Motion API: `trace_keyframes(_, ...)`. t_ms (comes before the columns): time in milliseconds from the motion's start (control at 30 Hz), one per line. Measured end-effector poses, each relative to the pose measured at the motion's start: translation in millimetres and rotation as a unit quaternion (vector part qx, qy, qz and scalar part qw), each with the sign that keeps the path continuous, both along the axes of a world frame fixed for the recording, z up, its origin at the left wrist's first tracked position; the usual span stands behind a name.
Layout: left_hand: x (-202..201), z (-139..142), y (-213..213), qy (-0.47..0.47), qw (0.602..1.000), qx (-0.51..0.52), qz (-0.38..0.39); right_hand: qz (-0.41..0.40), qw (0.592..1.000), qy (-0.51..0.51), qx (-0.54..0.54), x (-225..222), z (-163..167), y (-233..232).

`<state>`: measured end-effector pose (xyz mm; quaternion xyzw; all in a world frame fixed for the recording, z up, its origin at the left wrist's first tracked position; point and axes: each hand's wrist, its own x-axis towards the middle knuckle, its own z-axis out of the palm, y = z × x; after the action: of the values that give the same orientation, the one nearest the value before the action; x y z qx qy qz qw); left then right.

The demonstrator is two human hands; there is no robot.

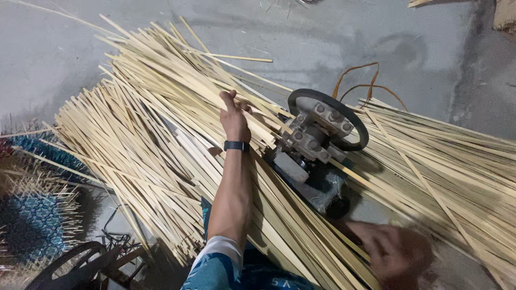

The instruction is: The person sits on the floor and feeds thin bamboo strips one at a time through a small motorized strip-processing machine, pulling each strip through and setting it aside, with processed strips accumulating in piles around the machine.

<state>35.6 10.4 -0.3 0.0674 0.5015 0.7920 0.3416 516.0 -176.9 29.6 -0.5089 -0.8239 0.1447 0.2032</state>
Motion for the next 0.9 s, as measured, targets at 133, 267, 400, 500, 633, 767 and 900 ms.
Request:
trace_keyframes(133,5,4,-4,0.026,0.997,0.005,-0.071,-0.063,0.973,0.038,-0.22,-7,-23,-25)
trace_keyframes(267,8,8,-5,0.001,0.994,0.03,-0.109,-0.038,0.987,0.047,-0.148,11,-37,-32)
trace_keyframes(400,10,6,-2,-0.018,0.989,0.028,-0.147,-0.088,0.989,0.066,-0.102,51,-24,-16)
trace_keyframes(500,10,1,1,0.0,0.986,0.008,-0.167,-0.243,0.933,-0.015,-0.266,107,6,-7)
trace_keyframes(633,9,-3,1,-0.017,0.983,0.046,-0.176,-0.257,0.938,-0.121,-0.197,174,29,-6)
trace_keyframes(767,4,2,-1,-0.025,0.988,0.013,-0.153,-0.193,0.959,-0.167,-0.126,204,38,-8)
trace_keyframes(900,-3,13,-6,-0.106,0.985,0.065,-0.123,-0.099,0.985,-0.123,-0.074,176,23,-9)
